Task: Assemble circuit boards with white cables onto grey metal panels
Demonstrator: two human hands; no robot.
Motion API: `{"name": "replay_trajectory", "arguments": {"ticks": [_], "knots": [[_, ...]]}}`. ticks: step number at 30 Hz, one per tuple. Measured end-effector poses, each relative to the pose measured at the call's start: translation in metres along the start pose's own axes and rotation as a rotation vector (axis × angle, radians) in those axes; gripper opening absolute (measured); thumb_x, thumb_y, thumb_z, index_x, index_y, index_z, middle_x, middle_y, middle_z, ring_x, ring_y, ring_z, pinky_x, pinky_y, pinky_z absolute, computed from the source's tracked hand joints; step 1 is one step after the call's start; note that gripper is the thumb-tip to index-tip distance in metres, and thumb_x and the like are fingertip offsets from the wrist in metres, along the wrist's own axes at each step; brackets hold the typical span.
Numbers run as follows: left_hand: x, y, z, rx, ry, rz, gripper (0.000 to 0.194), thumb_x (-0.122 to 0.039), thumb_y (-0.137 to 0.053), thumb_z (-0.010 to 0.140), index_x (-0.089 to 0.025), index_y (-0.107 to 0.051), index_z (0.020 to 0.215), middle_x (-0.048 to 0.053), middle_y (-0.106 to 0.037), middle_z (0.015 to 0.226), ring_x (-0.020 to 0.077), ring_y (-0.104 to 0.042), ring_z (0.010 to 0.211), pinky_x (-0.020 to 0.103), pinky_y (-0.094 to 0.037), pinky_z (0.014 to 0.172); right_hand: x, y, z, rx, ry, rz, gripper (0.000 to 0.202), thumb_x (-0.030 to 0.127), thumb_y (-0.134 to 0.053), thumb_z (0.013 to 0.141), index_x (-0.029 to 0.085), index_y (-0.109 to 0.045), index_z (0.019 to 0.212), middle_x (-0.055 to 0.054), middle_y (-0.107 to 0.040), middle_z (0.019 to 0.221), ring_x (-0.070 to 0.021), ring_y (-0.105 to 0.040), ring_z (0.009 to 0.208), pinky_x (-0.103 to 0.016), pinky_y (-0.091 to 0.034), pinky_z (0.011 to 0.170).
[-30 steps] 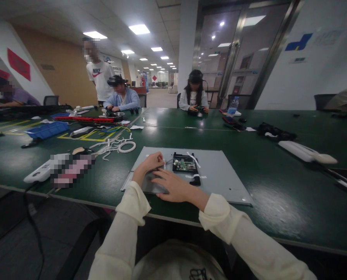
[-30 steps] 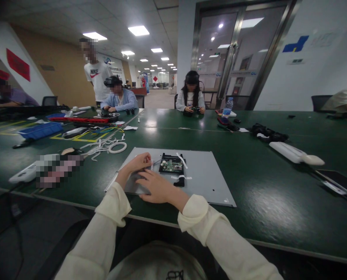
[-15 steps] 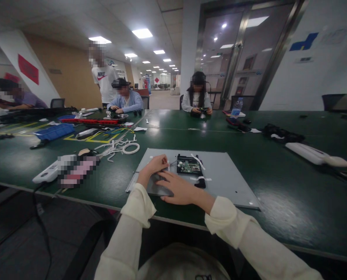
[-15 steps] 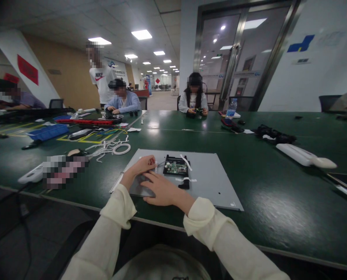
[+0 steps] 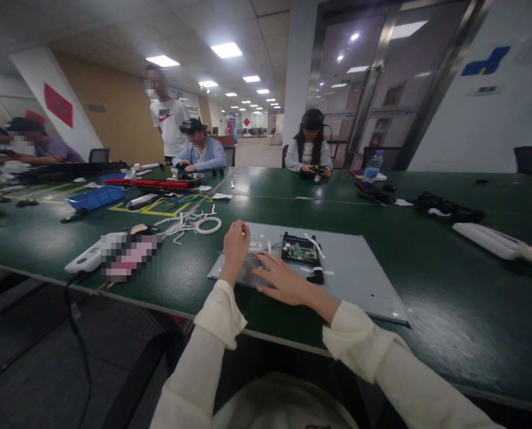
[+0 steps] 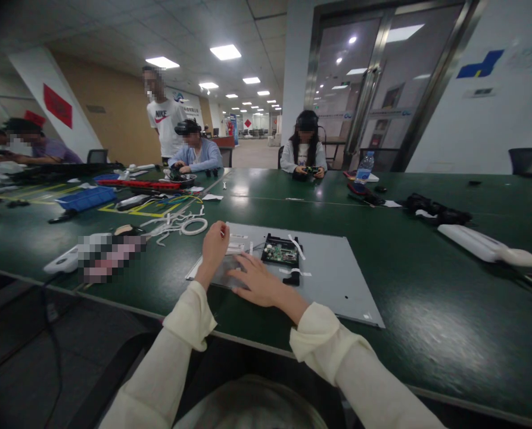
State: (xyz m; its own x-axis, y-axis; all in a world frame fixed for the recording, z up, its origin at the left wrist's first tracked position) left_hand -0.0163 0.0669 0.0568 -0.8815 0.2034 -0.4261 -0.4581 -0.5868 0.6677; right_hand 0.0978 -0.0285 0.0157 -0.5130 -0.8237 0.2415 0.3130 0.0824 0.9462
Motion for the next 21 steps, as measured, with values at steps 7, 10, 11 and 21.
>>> {"name": "replay_trajectory", "arguments": {"ticks": [7,10,11,21], "knots": [[-0.007,0.002,-0.002,0.033,-0.001,0.103,0.015,-0.024,-0.037,0.090,-0.019,-0.051,0.089,0.006,-0.057,0.088,0.0168,-0.056,0.083,0.026,-0.039,0.073,-0.083,0.007,0.002,-0.077,-0.247,-0.073,0.046,0.041,-0.039,0.089,0.022,-0.044,0.130,-0.010,-0.018,0.146,-0.0278,-0.008,0.136,-0.051,-0.017,0.107],[-0.007,-0.002,-0.003,0.053,-0.015,0.096,0.015,-0.024,-0.037,0.090,-0.018,-0.051,0.090,0.006,-0.057,0.090,0.0168,-0.056,0.082,0.026,-0.039,0.071,-0.127,0.013,-0.007,-0.098,-0.387,-0.129,0.047,0.044,-0.038,0.089,0.023,-0.044,0.130,-0.010,-0.020,0.146,-0.0299,-0.009,0.135,-0.054,-0.019,0.105],[-0.007,-0.002,-0.003,0.056,-0.019,0.091,0.015,-0.024,-0.037,0.090,-0.018,-0.050,0.091,0.006,-0.057,0.091,0.0167,-0.055,0.082,0.026,-0.039,0.071,-0.141,0.015,-0.011,-0.100,-0.435,-0.149,0.048,0.045,-0.037,0.089,0.023,-0.044,0.130,-0.010,-0.020,0.146,-0.0305,-0.010,0.135,-0.055,-0.020,0.104],[-0.008,-0.015,-0.005,0.119,-0.057,0.062,0.010,-0.021,-0.041,0.087,-0.018,-0.049,0.092,0.005,-0.056,0.091,0.0157,-0.055,0.080,0.026,-0.039,0.069,-0.259,0.050,-0.085,-0.135,-0.899,-0.330,0.051,0.046,-0.034,0.088,0.021,-0.040,0.132,-0.013,-0.025,0.143,-0.0324,-0.017,0.133,-0.050,-0.024,0.102]]}}
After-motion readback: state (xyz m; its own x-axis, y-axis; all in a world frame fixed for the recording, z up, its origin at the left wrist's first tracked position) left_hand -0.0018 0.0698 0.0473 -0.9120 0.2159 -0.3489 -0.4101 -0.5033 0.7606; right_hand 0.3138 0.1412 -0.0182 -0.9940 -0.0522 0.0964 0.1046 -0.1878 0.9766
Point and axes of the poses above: each hand's wrist, its own z-axis towards the middle knuckle, its own y-axis out of the back of the hand, x = y × z, the point moved 9 cm from there along z, towards the middle knuckle
